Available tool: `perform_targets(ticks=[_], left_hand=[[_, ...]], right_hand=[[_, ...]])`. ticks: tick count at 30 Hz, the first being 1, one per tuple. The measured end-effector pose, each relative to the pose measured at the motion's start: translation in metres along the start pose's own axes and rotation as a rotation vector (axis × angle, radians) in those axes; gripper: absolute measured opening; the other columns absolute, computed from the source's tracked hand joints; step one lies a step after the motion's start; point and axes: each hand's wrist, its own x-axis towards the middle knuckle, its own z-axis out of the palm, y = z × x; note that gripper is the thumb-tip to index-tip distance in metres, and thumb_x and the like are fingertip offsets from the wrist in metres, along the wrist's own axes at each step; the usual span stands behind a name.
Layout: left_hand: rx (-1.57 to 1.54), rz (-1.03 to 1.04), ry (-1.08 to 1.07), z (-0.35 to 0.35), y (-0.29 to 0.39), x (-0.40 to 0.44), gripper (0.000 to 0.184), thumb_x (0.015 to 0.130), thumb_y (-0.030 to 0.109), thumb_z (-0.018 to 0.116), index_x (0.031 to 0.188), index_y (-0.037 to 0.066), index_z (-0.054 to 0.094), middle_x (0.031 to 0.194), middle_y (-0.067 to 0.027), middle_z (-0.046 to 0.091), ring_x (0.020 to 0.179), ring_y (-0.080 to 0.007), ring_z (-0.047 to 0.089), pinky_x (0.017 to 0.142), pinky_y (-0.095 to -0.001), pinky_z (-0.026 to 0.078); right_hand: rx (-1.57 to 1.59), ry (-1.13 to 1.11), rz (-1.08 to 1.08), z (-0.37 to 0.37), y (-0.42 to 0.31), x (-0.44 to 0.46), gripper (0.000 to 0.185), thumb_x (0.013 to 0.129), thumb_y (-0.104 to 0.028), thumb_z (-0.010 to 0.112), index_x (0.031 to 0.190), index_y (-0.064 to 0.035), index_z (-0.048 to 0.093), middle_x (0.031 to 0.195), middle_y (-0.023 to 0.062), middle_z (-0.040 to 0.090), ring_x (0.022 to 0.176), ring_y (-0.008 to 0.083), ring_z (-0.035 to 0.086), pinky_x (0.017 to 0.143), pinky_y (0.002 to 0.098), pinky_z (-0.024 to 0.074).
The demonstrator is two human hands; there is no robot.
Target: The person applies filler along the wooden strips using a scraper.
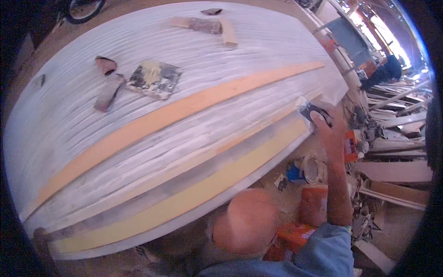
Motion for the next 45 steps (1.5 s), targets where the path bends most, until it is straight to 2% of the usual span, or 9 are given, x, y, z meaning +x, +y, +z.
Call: perform_targets(ticks=[4,10,13,17,22,25,32,37,45], left_hand=[[0.094,-0.078,-0.073,0.029,-0.098,-0.012,0.026,0.088,0.011,0.067,0.112,0.002,0.072,0.115,-0.0148,0.072,0.112,-0.0332,0.066,0.107,-0.0433,0.046],[0.165,-0.153,-0.165,0.050,-0.132,-0.018,0.029,0.085,0.013,0.070,0.113,0.004,0.070,0.120,-0.0126,0.071,0.117,-0.0317,0.064,0.114,-0.0420,0.041],[-0.212,-0.140,0.004,0.053,-0.123,-0.021,0.028,0.082,0.012,0.071,0.109,0.003,0.069,0.112,-0.0133,0.070,0.111,-0.0327,0.065,0.110,-0.0433,0.045],[-0.186,-0.052,0.049,0.049,-0.102,-0.021,0.028,0.082,0.012,0.072,0.108,0.003,0.069,0.112,-0.0141,0.070,0.110,-0.0329,0.064,0.109,-0.0442,0.045],[-0.057,0.003,0.018,0.049,-0.119,-0.021,0.027,0.083,0.013,0.071,0.108,0.003,0.069,0.115,-0.0131,0.070,0.113,-0.0325,0.063,0.112,-0.0452,0.042],[-0.090,-0.049,-0.041,0.049,-0.126,-0.022,0.028,0.085,0.014,0.071,0.110,0.003,0.069,0.117,-0.0128,0.070,0.115,-0.0321,0.063,0.114,-0.0460,0.040],[-0.107,0.072,0.022,0.046,-0.132,-0.026,0.031,0.094,0.020,0.067,0.120,0.003,0.069,0.126,-0.0141,0.068,0.125,-0.0328,0.059,0.115,-0.0482,0.039],[-0.159,-0.168,-0.245,0.018,-0.103,-0.019,0.040,0.097,0.019,0.063,0.135,0.006,0.064,0.143,-0.0111,0.061,0.137,-0.0278,0.053,0.121,-0.0409,0.033],[-0.189,-0.172,-0.049,-0.021,0.057,0.012,0.028,0.093,0.016,0.064,0.112,-0.001,0.075,0.112,-0.0180,0.074,0.109,-0.0331,0.067,0.101,-0.0434,0.050]], right_hand=[[0.163,-0.236,-0.030,0.020,-0.023,-0.007,0.027,0.096,-0.005,0.061,0.122,-0.0027,0.067,0.114,0.0111,0.071,0.092,0.0171,0.068,0.086,0.0323,0.0547],[0.003,-0.727,-0.797,0.065,-0.084,-0.008,0.044,0.091,-0.007,0.064,0.135,-0.0097,0.064,0.129,0.0147,0.064,0.118,0.0380,0.059,0.109,0.0468,0.0444],[0.029,-0.777,-0.842,0.081,-0.085,-0.011,0.046,0.088,-0.009,0.065,0.135,-0.0099,0.064,0.129,0.0149,0.062,0.120,0.0371,0.056,0.111,0.0471,0.0413],[0.024,-0.806,-0.741,0.086,-0.081,-0.013,0.050,0.083,-0.001,0.067,0.133,-0.0122,0.067,0.128,0.0142,0.065,0.120,0.0363,0.058,0.107,0.0471,0.0443],[-0.420,-0.633,-0.706,0.067,-0.101,-0.004,0.042,0.084,-0.011,0.065,0.126,-0.0126,0.069,0.124,0.0136,0.064,0.114,0.0349,0.059,0.105,0.0458,0.0458],[-0.280,-0.536,-0.958,0.078,-0.097,-0.014,0.039,0.083,-0.013,0.065,0.121,-0.0158,0.072,0.124,0.0121,0.063,0.116,0.0339,0.058,0.105,0.0471,0.0460],[-0.212,-0.564,-0.988,0.087,-0.104,-0.023,0.039,0.082,-0.011,0.066,0.119,-0.0190,0.074,0.132,0.0099,0.062,0.124,0.0326,0.056,0.110,0.0478,0.0445],[-0.299,-0.572,-0.982,0.079,-0.100,-0.016,0.035,0.082,-0.015,0.067,0.116,-0.0206,0.076,0.130,0.0087,0.065,0.124,0.0321,0.056,0.111,0.0476,0.0439],[-0.364,-0.561,-0.958,0.061,-0.070,0.001,0.035,0.084,-0.015,0.063,0.116,-0.0190,0.076,0.125,0.0097,0.064,0.120,0.0326,0.057,0.109,0.0467,0.0440]])
